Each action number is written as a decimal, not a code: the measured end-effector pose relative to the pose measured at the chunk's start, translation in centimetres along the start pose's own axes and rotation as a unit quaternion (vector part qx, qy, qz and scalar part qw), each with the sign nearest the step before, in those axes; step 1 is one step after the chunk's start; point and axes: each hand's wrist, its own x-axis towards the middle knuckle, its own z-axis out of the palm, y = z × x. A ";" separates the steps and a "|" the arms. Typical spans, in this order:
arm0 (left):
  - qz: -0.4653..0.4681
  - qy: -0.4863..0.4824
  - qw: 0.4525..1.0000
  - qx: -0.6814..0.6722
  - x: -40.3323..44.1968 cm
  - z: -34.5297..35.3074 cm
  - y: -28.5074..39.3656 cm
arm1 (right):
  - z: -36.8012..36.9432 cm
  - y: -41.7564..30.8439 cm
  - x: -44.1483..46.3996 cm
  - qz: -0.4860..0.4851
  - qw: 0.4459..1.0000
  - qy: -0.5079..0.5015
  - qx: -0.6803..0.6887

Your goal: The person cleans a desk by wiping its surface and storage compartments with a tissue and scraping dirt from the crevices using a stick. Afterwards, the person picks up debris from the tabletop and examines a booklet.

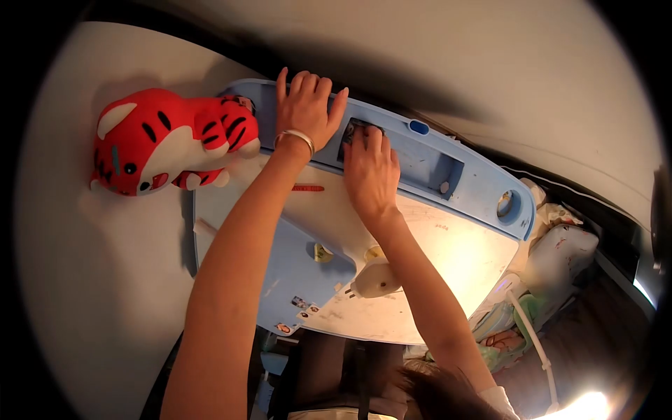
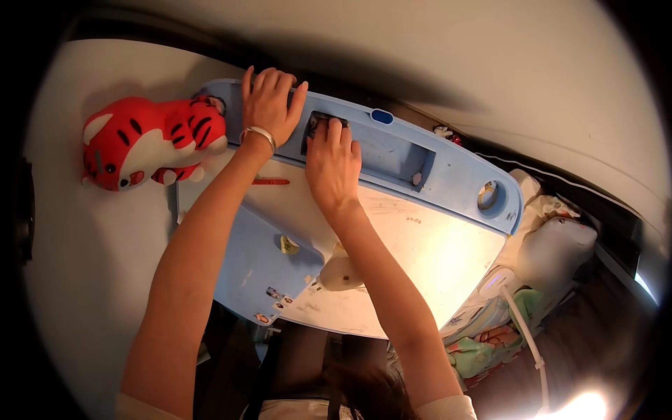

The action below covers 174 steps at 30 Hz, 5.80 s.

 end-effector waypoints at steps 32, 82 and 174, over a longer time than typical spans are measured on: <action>0.013 -0.021 1.000 -0.019 0.2 -0.2 -0.1 | -1.2 3.8 1.7 -0.205 0.963 -0.114 0.134; 0.000 -0.017 1.000 -0.020 0.1 0.1 -0.2 | -4.6 4.8 0.3 -0.082 0.972 -0.220 0.010; 0.018 -0.009 1.000 0.008 0.0 0.3 -0.4 | -15.0 15.1 -12.5 -0.174 0.964 -0.193 -0.047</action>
